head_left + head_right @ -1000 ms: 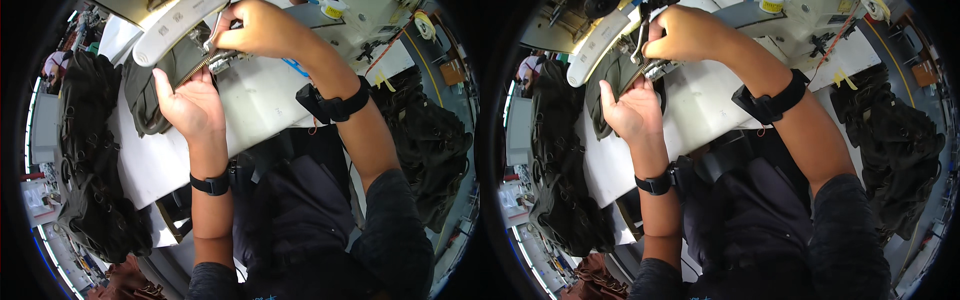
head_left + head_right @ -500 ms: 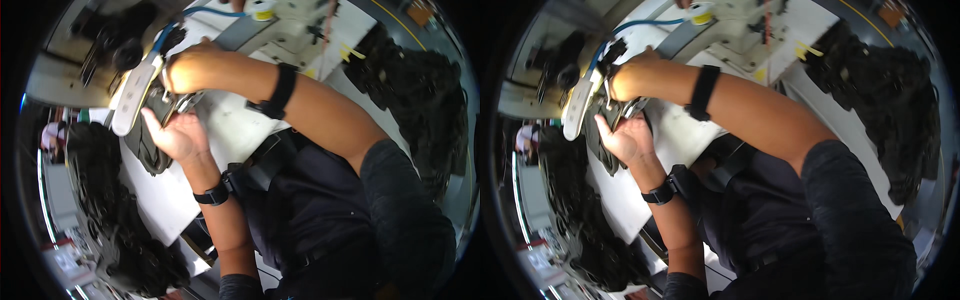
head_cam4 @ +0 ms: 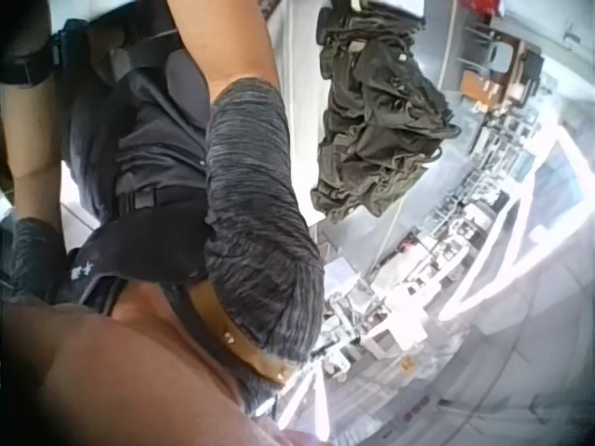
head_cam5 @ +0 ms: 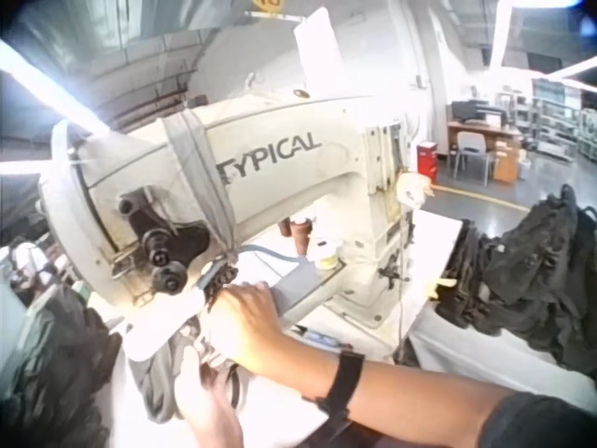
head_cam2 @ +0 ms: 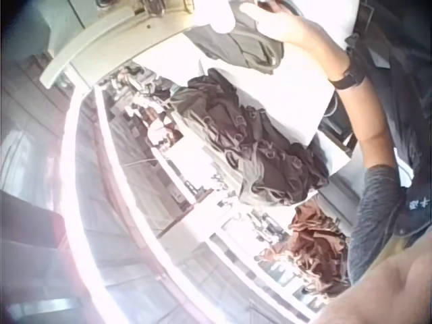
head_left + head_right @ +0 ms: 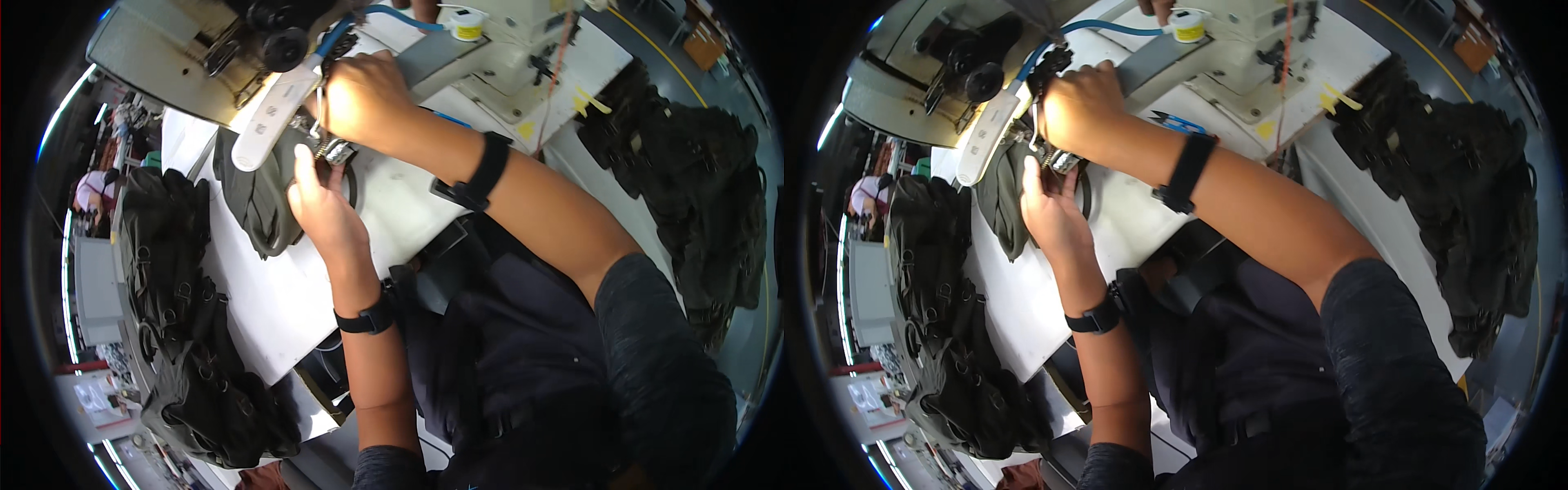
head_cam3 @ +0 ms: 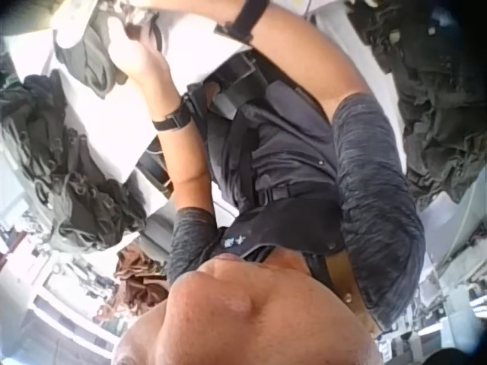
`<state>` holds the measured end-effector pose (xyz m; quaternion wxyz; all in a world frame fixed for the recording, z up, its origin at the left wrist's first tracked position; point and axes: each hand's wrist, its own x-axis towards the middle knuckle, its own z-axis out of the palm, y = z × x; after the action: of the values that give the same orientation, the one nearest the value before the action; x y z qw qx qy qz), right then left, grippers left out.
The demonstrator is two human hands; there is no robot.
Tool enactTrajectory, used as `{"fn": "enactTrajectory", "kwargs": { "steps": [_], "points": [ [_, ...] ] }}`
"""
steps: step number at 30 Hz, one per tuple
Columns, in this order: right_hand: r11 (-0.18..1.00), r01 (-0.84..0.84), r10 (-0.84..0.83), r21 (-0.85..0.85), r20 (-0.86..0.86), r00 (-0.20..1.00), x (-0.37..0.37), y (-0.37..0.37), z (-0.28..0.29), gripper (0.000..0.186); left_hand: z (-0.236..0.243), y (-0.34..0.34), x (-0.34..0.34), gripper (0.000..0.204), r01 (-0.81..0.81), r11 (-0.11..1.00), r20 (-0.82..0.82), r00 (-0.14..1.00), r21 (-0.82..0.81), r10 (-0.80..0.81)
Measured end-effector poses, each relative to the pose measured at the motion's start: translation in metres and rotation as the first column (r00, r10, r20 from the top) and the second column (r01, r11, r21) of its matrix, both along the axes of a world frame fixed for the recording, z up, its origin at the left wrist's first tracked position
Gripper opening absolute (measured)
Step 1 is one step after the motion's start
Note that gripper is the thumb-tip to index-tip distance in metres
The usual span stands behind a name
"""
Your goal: The person uses an industrial sewing machine to stitch zippers onto olive green canvas bags. They align the zipper tape, guide the material under the presser foot, and sew along the edges. The person also uses scissors to trim threads and handles multiple bags, moving finished ones aside.
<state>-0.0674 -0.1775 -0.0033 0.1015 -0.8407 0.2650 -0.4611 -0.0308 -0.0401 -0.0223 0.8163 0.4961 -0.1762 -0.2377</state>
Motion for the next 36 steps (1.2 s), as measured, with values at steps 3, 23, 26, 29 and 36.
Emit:
{"fn": "enactTrajectory", "kwargs": {
  "steps": [3,23,26,29,36],
  "points": [
    [0.998,0.004,0.0,-0.063,0.057,0.998,-0.013,0.002,0.004,0.026,0.0,0.005,-0.005,0.03,0.062,0.995,0.088,0.995,-0.082,-0.055],
    [0.999,-0.001,0.01,-0.042,0.212,0.977,-0.013,0.009,0.004,0.018,0.011,0.006,-0.015,0.024,-0.122,0.992,0.096,0.987,-0.033,0.125],
    [1.0,-0.007,0.003,0.024,0.164,0.987,-0.015,0.007,0.006,0.023,0.008,0.006,-0.011,0.026,-0.078,0.997,0.047,0.996,-0.029,0.08],
    [0.997,-0.027,0.02,0.072,0.106,0.994,-0.014,0.01,0.011,0.026,0.005,0.002,-0.002,0.036,0.023,0.999,0.022,1.0,-0.049,-0.022],
    [0.982,-0.092,0.095,0.167,-0.007,0.995,-0.017,0.004,0.014,0.031,0.001,-0.005,0.022,0.054,0.287,0.946,0.015,0.958,-0.152,-0.288]
  ]
}}
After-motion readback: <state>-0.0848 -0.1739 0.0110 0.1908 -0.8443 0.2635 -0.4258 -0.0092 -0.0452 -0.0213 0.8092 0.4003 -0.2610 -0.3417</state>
